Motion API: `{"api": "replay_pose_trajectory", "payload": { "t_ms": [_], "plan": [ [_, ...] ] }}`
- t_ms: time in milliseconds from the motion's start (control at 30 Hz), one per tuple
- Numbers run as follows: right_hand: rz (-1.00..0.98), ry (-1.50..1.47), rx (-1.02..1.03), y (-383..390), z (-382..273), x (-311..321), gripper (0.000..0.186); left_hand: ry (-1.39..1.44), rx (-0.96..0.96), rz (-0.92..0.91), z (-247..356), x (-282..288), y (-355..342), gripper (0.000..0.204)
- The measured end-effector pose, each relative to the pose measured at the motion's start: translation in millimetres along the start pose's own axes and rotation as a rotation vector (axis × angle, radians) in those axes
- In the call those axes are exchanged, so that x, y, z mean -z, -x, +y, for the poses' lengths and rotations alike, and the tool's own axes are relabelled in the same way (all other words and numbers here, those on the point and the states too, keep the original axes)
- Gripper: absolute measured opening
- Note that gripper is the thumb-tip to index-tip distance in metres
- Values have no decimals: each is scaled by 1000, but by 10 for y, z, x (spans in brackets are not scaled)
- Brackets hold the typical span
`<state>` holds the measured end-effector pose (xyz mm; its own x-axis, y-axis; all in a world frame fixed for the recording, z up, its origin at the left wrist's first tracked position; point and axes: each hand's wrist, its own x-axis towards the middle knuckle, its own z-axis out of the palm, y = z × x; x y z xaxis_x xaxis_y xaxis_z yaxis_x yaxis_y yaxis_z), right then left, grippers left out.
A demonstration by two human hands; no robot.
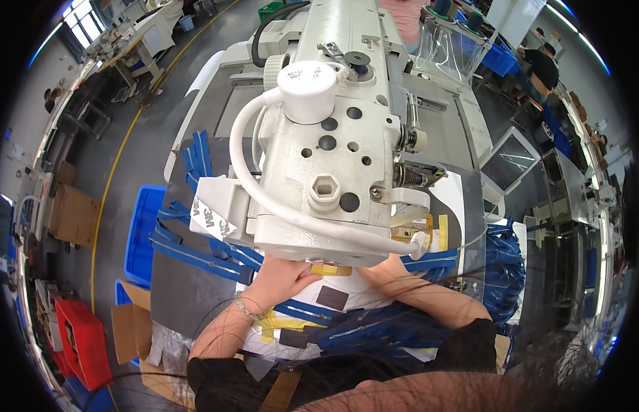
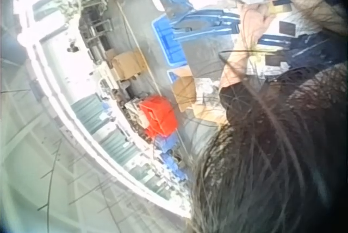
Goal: Sewing blue straps using an industrial sewing machine in a workshop.
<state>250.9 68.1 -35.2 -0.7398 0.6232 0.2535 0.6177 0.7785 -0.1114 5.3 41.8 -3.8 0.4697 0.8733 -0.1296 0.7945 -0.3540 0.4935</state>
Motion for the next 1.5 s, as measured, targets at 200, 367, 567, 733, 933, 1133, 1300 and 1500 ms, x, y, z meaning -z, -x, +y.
{"api": "replay_pose_trajectory", "payload": {
  "t_ms": [200, 367, 567, 733, 933, 1133, 1300, 1500],
  "plan": [
    [-17, -194, 26, -39, -31, -37, 17, 128, -156, 312, 6, -93, -3, 24],
    [94, -413, -24, -95, -46, 56, 10, 95, -149, 390, -17, -67, -6, 19],
    [101, -613, -95, -91, -52, 97, 11, 78, -213, 491, -31, -56, -44, 16],
    [178, -697, -62, -76, -1, 202, 15, 1, -202, 436, -48, -34, -13, 14],
    [-104, -488, 32, -19, 101, 442, 20, -15, -431, 385, 35, 9, -46, 13],
    [127, 370, 277, -9, 109, 554, 25, -57, -359, 269, 53, -125, -91, 21],
    [233, 99, 173, -77, 46, 561, 26, -114, -310, 321, 63, -228, -104, 27],
    [119, -264, 233, 58, -214, 895, 28, -180, -487, 501, 139, -130, -54, 30]
  ]
}}
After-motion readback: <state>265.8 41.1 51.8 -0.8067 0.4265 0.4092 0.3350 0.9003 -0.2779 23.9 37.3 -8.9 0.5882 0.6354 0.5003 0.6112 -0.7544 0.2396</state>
